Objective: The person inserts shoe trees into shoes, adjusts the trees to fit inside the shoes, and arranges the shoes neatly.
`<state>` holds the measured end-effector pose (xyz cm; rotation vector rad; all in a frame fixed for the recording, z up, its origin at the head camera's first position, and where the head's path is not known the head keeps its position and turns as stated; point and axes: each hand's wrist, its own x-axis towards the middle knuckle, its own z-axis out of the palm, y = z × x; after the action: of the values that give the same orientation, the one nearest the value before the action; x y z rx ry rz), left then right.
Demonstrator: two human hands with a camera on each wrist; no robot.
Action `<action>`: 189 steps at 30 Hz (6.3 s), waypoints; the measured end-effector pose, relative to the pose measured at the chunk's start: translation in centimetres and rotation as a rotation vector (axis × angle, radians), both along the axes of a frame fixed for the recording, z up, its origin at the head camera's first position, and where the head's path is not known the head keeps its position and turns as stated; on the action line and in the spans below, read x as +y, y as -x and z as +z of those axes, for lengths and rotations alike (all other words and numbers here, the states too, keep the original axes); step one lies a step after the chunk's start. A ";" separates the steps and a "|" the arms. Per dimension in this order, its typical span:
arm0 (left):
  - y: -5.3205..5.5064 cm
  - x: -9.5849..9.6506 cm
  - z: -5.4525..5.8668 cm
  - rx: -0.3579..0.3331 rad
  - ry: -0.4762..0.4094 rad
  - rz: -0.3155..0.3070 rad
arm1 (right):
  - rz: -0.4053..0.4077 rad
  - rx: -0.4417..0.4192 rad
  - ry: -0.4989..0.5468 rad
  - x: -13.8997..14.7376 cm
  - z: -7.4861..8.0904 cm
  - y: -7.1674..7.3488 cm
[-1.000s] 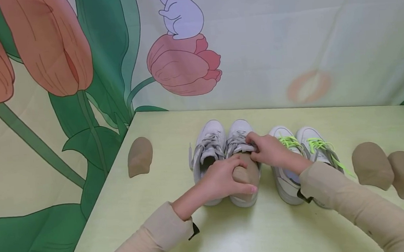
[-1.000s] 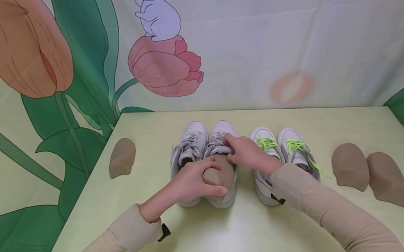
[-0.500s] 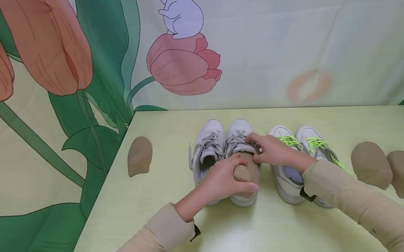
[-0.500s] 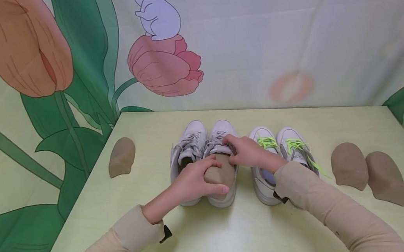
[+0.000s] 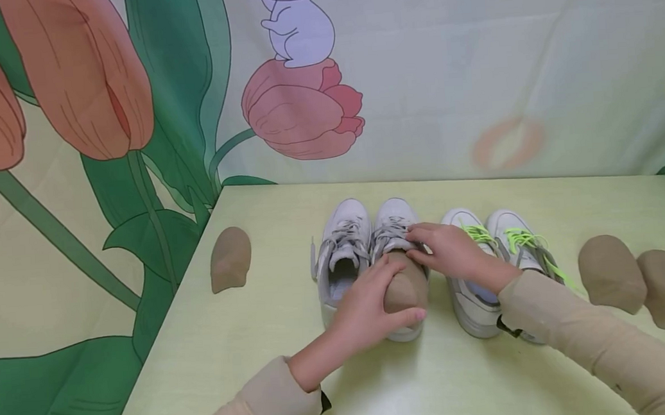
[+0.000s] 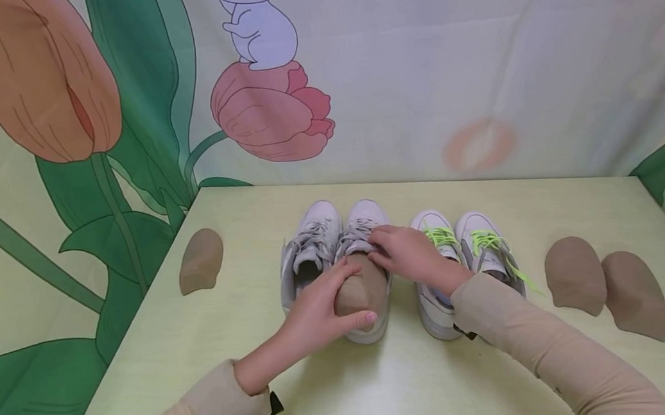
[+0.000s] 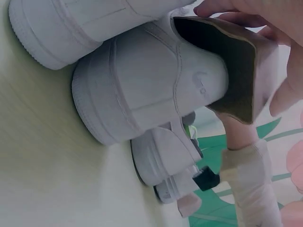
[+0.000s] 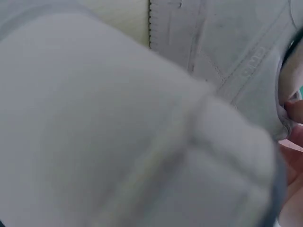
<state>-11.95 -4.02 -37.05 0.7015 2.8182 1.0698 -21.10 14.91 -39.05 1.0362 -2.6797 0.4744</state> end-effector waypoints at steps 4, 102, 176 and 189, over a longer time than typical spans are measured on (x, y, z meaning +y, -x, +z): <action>-0.5 0.0 -0.2 0.036 -0.040 0.003 | 0.005 0.062 0.013 -0.2 -0.2 -0.1; 2.6 3.0 0.1 0.119 0.099 -0.021 | -0.030 -0.005 0.169 -0.6 -0.6 0.0; 2.5 3.6 -1.4 0.228 0.217 0.260 | -0.070 -0.220 0.238 -0.7 0.0 0.3; 2.0 3.3 -1.0 0.197 0.269 0.256 | -0.080 -0.283 0.226 -0.6 0.3 0.4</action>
<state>-13.98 -0.70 -38.06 0.4532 3.2045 0.6534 -21.50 14.30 -38.78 0.8485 -2.8064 0.9463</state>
